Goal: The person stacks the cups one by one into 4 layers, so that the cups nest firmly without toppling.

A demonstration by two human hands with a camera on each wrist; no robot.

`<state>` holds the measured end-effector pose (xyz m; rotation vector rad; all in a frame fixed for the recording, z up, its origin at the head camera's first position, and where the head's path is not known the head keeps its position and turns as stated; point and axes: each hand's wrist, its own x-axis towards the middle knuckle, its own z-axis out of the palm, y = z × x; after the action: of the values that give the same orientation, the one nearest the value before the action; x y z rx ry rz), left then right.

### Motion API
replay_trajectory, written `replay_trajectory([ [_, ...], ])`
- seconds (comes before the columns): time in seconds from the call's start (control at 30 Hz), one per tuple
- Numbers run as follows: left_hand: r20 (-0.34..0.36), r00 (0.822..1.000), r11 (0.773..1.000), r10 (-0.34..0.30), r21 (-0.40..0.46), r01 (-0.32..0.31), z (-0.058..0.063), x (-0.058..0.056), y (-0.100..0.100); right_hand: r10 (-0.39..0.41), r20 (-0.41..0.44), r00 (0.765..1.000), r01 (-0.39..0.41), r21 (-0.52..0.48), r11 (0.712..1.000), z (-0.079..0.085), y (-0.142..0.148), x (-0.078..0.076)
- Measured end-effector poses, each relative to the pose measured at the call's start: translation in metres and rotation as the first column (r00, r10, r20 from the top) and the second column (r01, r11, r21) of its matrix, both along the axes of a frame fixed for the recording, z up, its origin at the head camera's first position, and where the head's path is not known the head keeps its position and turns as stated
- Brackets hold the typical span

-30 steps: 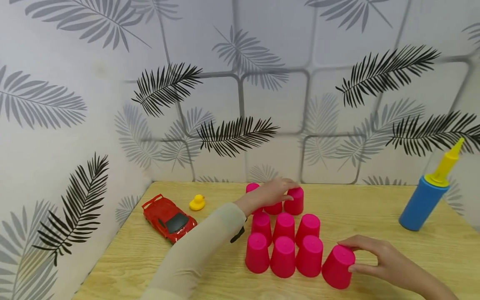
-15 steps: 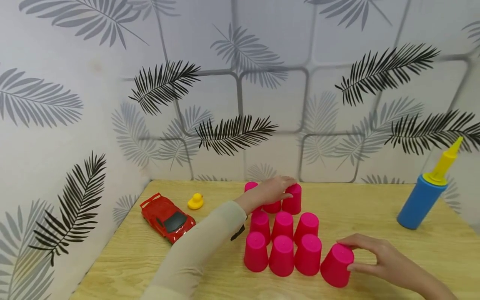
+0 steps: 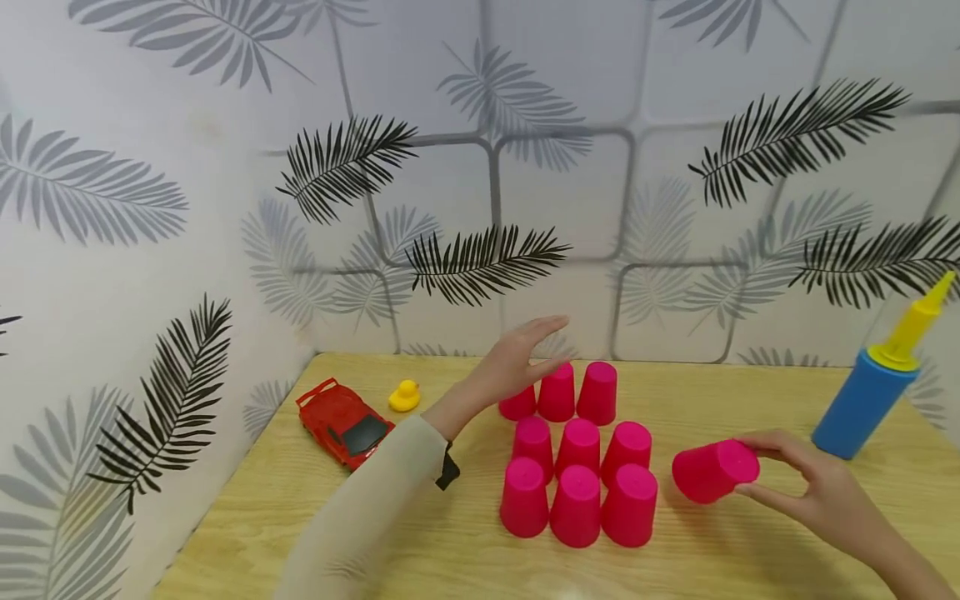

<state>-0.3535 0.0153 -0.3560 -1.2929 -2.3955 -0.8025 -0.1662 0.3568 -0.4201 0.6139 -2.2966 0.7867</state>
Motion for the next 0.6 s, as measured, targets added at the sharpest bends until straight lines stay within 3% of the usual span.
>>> replay_trajectory([
  [0.07, -0.012, 1.0, 0.997, 0.01, 0.079, -0.009, 0.001, 0.007, -0.012, -0.026, -0.024, 0.999, 0.025, -0.035, 0.999, 0.001, 0.001, -0.006],
  [0.2, 0.032, 0.999, 0.984, 0.02, 0.175, -0.025, -0.001, 0.023, -0.034, -0.05, -0.013, 0.999, 0.048, -0.122, 0.991, 0.001, 0.003, -0.019],
  [0.43, 0.125, 0.991, 0.984, 0.039, 0.168, -0.06, -0.016, 0.052, -0.064, -0.056, 0.056, 0.997, 0.066, -0.199, 0.978, 0.001, 0.0, -0.048],
  [0.6, 0.202, 0.979, 0.99, 0.002, 0.136, -0.03, -0.031, 0.074, -0.08, -0.045, 0.109, 0.993, 0.066, -0.198, 0.978, -0.005, -0.007, -0.072],
])
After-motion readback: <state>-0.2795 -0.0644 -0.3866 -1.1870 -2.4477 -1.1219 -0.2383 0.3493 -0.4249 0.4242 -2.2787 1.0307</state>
